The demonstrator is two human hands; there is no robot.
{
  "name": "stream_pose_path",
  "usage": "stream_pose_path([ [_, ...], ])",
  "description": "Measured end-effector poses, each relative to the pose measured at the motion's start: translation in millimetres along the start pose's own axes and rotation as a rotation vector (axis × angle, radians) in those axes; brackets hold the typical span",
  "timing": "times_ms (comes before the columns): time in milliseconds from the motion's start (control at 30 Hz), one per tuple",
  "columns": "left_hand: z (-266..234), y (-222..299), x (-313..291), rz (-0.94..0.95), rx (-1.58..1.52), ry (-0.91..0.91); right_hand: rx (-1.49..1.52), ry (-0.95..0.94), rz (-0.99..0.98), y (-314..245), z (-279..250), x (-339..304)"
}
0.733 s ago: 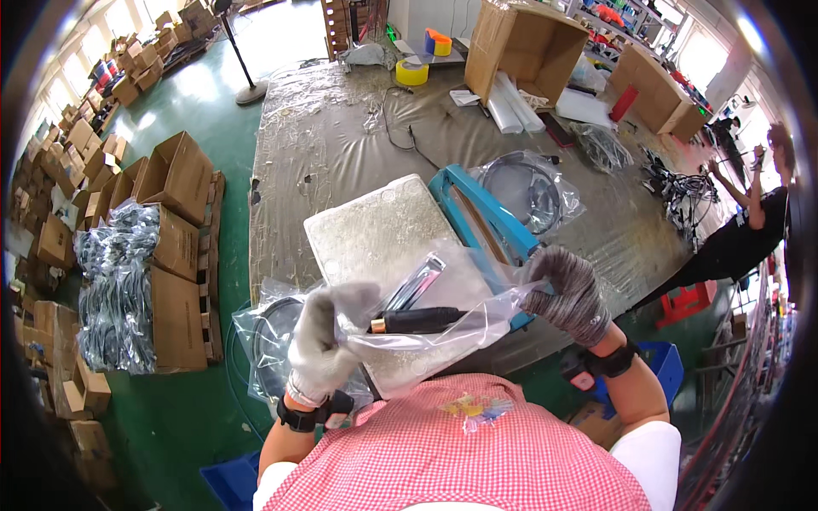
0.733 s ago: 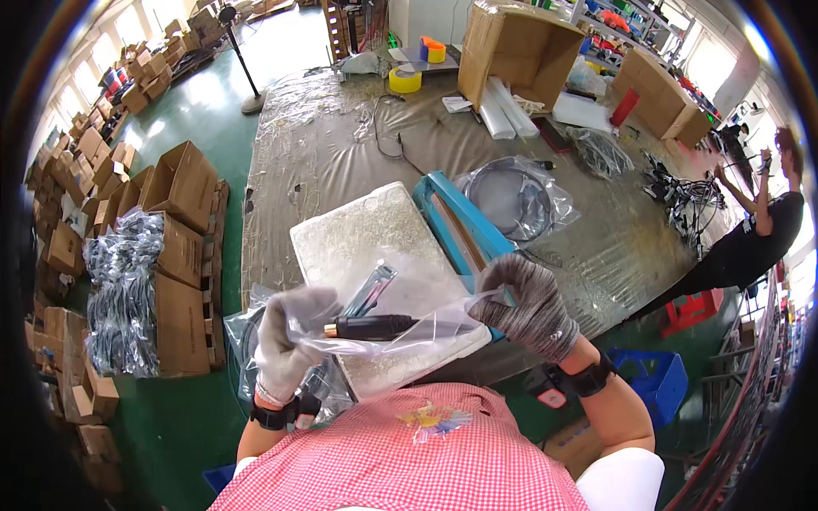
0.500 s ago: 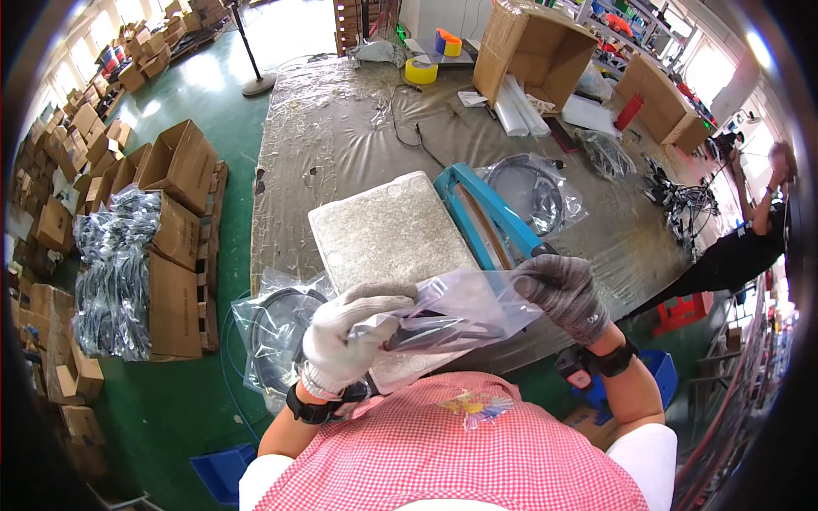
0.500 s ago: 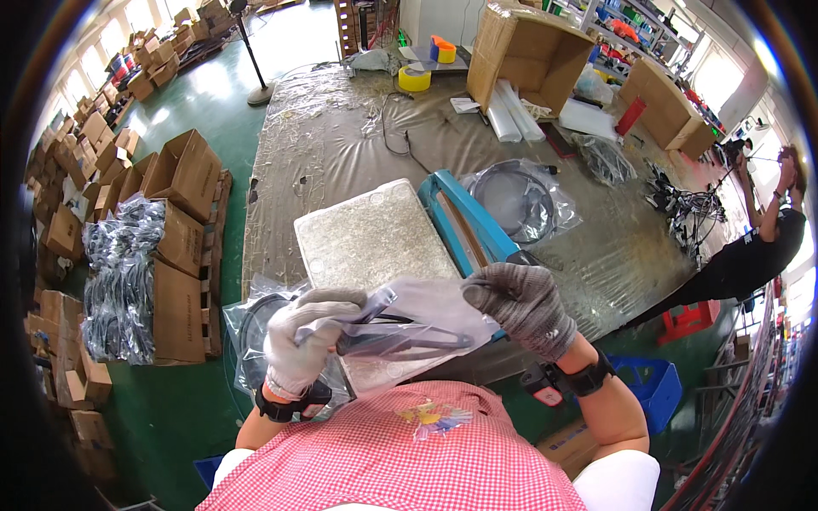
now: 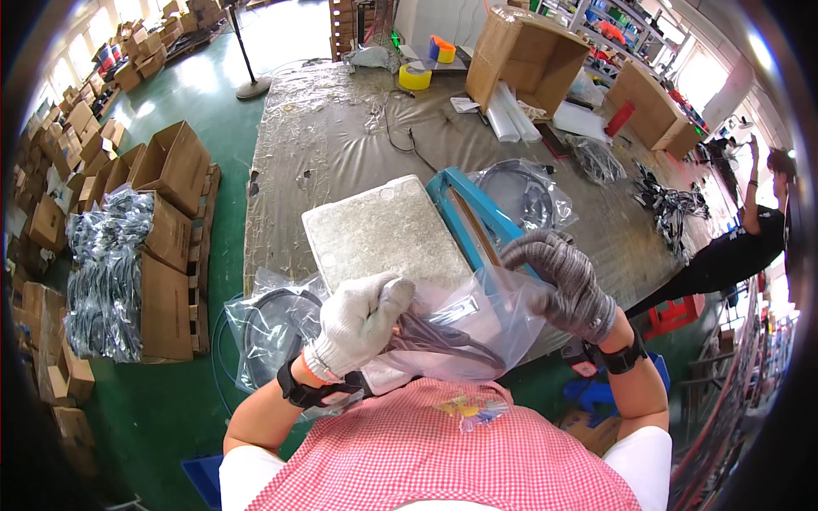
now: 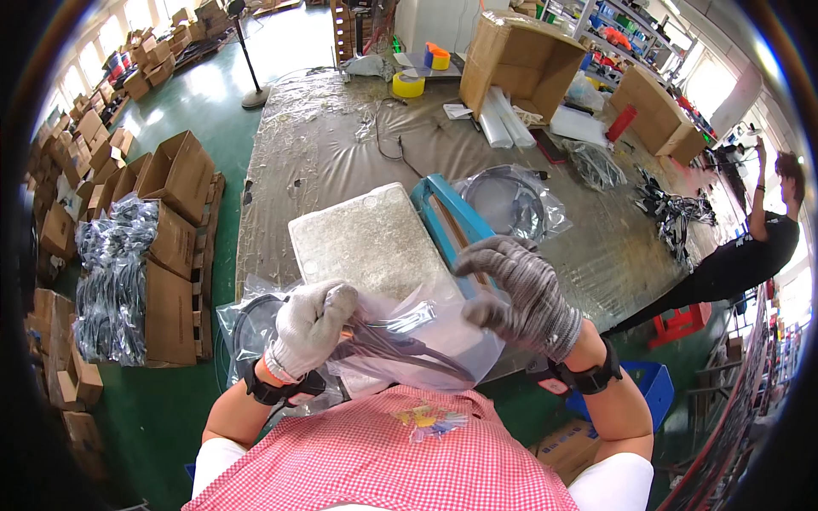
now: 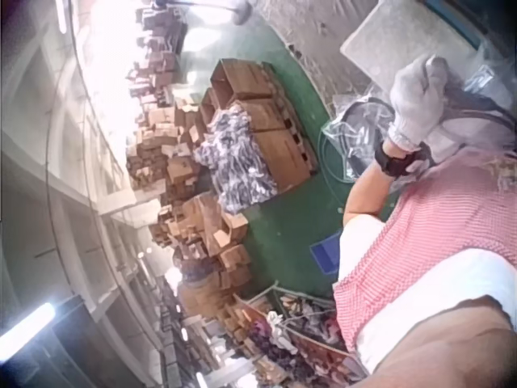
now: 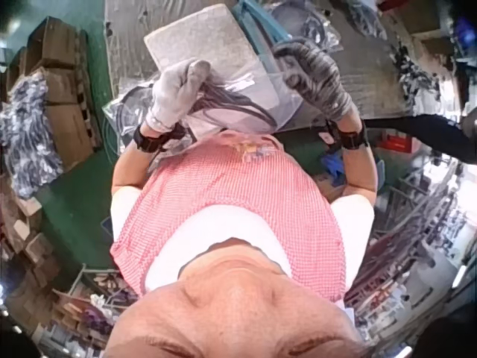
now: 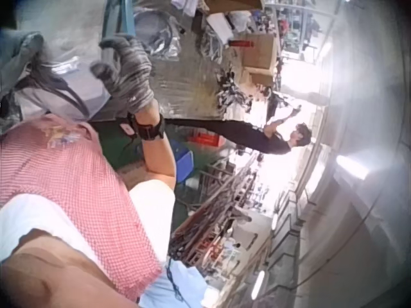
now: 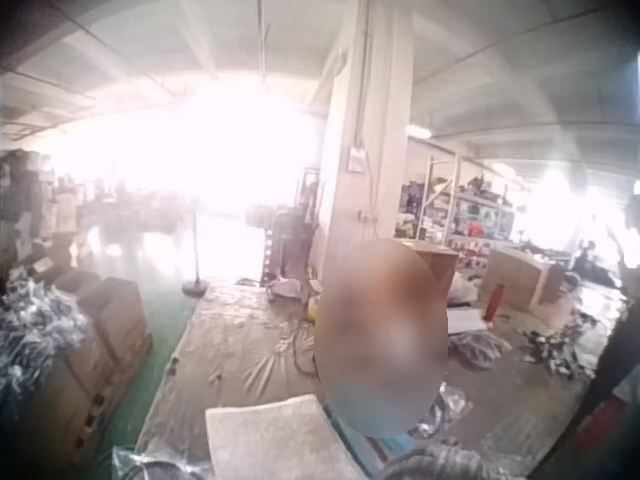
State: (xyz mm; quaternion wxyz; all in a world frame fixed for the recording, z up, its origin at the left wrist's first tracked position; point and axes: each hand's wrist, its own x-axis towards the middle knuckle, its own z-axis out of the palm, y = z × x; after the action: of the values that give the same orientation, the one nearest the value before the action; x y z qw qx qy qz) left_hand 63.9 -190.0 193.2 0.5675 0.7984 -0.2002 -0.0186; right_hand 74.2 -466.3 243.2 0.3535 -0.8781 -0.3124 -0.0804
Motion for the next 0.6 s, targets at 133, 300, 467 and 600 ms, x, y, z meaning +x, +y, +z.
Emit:
stream_pose_path([
  [133, 6, 5, -1, -0.081, -0.039, 0.058, -0.304, -0.123, -0.235, -30, 7, 24],
  [300, 16, -7, 0, -0.036, -0.059, 0.096, -0.029, -0.477, 0.032, -19, 62, 0],
  [467, -3, -10, 2, -0.198, -0.37, -0.136, -0.091, -0.051, 0.175, -5, 65, -3],
  [600, 7, -38, 4, -0.394, -0.424, -0.048, -0.301, 0.024, 0.117, -7, 70, -2],
])
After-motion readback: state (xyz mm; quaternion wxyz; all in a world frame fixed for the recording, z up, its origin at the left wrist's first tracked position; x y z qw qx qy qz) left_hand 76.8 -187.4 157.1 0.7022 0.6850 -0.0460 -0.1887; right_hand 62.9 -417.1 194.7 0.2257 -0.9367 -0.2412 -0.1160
